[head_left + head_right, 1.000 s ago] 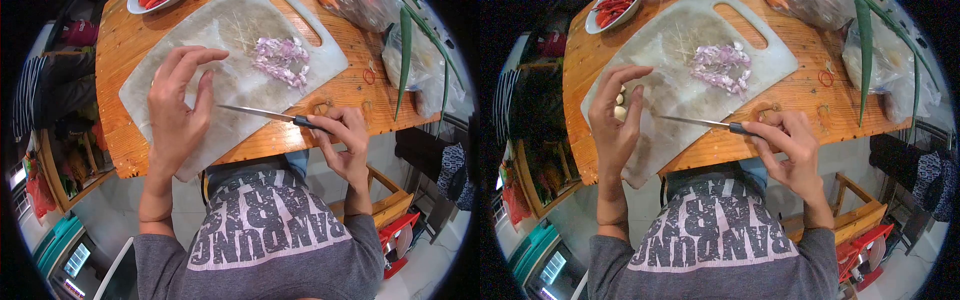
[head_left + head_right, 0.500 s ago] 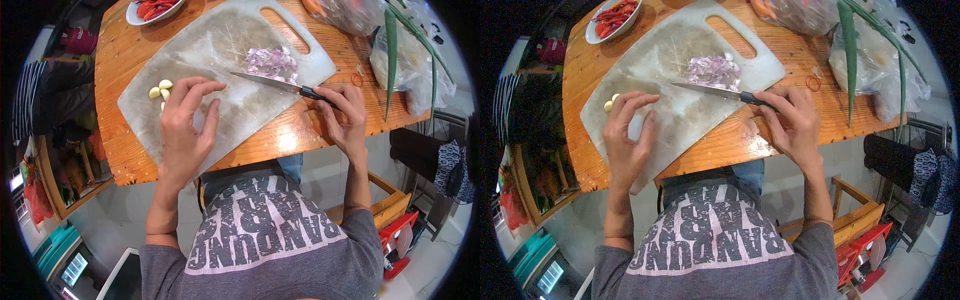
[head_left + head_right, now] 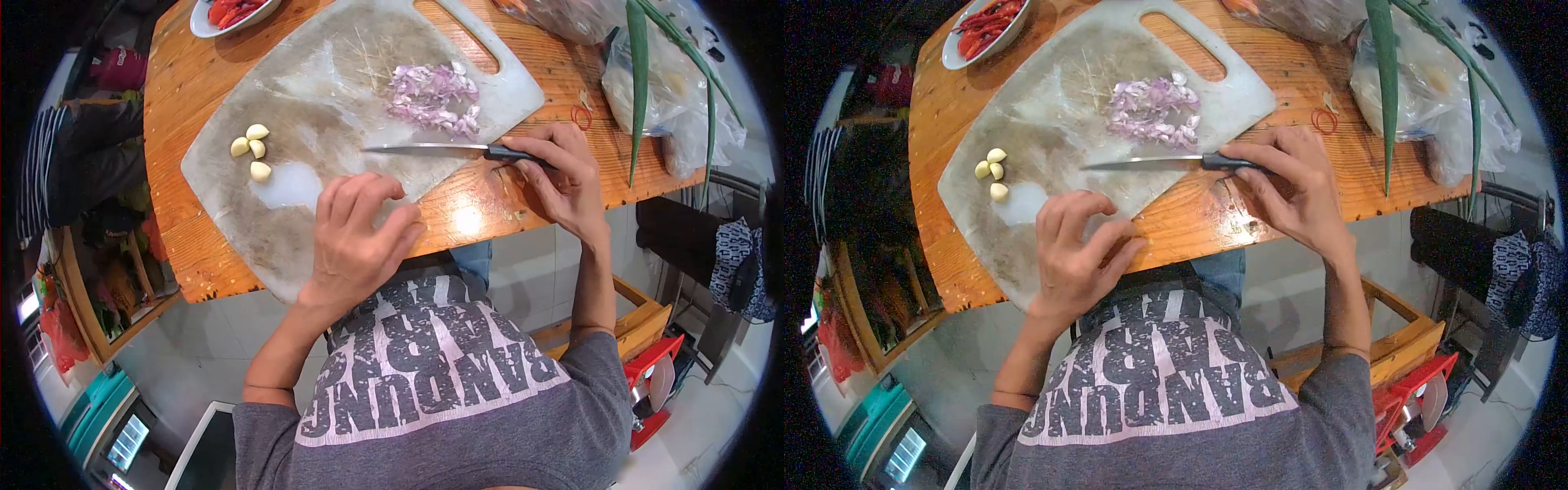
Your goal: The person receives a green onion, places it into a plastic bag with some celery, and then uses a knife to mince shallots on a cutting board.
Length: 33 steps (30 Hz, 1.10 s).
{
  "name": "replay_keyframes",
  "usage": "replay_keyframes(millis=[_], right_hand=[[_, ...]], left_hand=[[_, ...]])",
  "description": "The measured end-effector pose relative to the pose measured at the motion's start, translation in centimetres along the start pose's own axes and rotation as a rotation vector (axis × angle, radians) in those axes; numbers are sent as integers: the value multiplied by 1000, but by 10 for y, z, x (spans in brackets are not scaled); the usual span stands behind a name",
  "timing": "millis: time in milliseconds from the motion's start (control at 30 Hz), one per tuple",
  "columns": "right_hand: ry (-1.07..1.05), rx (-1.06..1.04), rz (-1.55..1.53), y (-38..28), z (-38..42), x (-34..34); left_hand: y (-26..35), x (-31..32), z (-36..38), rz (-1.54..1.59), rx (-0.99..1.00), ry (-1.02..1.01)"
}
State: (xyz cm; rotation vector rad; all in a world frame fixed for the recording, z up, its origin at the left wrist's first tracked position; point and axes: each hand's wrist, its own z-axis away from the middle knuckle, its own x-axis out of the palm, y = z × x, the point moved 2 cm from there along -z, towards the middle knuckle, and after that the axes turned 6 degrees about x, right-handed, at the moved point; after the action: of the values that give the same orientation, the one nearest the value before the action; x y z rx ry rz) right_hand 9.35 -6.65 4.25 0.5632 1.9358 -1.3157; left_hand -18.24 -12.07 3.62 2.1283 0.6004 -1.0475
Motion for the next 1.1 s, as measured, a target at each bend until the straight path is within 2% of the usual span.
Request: replay_keyframes(millis=[133,533,633,733,833,1000,1100], right_hand=[[121,-57,51,-1,-13,6],[224,-27,-146,-9,-25,25],[172,-21,-167,-5,-21,28],[223,-73,-139,-5,-24,31],[217,-12,-170,-9,-23,32],[230,-33,-125,-7,-22,30],[200,-14,-140,-5,-22,28]], left_hand=[[-7,5,6,-51,6,28],[-22,-3,8,-198,89,7],[-27,-6,7,-221,115,-19],[-25,-3,3,-187,133,-3],[-18,3,-5,-154,137,-28],[-19,8,-12,-117,146,-65],[-18,2,-21,-105,167,-2]])
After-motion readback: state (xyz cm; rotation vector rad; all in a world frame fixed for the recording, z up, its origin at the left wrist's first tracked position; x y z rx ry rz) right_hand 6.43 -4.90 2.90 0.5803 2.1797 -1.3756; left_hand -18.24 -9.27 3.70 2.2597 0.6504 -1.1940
